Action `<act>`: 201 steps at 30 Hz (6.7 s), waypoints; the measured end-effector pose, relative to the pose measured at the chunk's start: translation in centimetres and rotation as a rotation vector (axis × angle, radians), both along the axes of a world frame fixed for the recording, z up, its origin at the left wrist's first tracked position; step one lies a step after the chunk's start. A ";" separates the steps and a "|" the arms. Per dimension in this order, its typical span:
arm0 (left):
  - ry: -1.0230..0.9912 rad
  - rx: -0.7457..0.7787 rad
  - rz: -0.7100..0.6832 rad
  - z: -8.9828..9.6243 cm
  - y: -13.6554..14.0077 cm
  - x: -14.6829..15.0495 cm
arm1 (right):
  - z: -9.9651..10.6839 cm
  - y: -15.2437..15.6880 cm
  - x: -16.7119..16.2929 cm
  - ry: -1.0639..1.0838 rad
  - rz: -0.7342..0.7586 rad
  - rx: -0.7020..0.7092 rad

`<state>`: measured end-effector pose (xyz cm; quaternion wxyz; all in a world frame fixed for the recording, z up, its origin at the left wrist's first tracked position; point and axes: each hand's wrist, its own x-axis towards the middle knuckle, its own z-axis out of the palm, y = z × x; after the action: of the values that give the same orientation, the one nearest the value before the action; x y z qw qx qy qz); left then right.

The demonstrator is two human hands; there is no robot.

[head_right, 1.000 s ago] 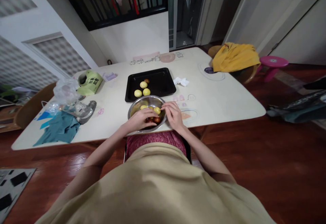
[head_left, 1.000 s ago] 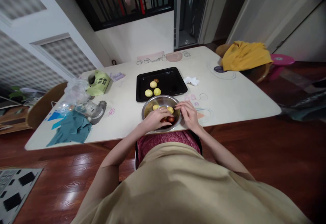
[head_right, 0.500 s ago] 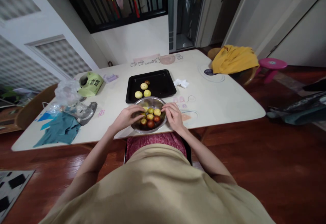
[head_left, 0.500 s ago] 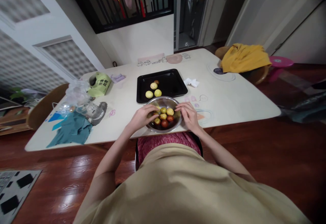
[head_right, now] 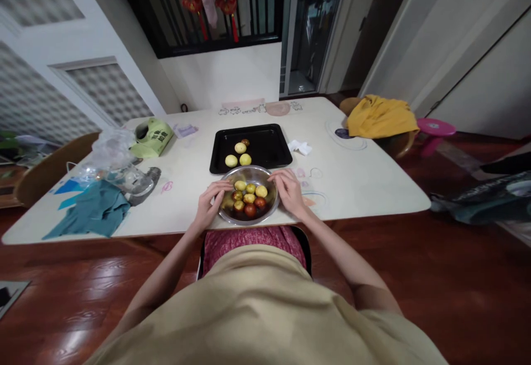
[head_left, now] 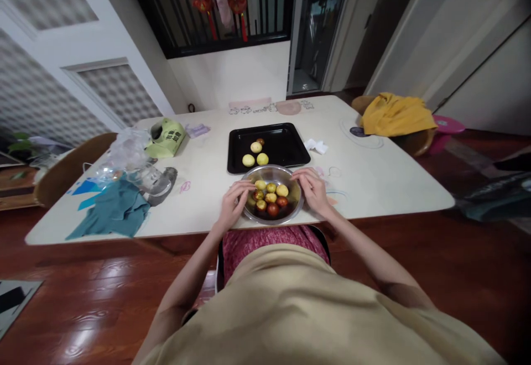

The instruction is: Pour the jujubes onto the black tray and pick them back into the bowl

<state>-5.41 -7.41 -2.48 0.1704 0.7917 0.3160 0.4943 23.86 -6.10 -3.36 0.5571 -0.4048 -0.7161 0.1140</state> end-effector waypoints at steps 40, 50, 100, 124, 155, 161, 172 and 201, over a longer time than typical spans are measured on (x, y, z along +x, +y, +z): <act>0.045 -0.037 0.031 -1.1 -0.2 0.6 | 4.8 15.1 -2.7 -0.350 0.151 -0.110; 0.068 -0.059 0.033 -0.6 -0.3 0.5 | 6.2 4.3 -0.1 -0.572 0.377 -0.103; 0.287 -0.084 0.157 1.6 12.4 -1.2 | -1.8 -1.0 0.3 -0.060 0.040 0.082; -0.052 -0.150 0.164 2.2 9.8 0.6 | -2.0 -1.1 0.3 -0.125 0.057 0.123; 0.207 -0.057 -0.051 1.8 -0.2 1.6 | -1.9 -1.1 0.2 -0.101 0.060 0.095; -0.015 -0.008 0.026 0.6 -0.7 1.7 | -2.0 -1.2 0.4 -0.093 0.068 0.086; -0.022 0.062 0.021 -0.7 -0.8 1.7 | 1.7 7.2 0.7 -0.317 0.096 0.012; -0.037 0.035 0.008 -1.0 -0.7 1.7 | 5.1 4.0 0.5 -0.327 0.311 -0.067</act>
<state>-3.70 -8.16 -3.52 0.1603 0.7841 0.3070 0.5150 24.41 -2.07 1.74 0.3956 -0.3209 -0.8464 0.1554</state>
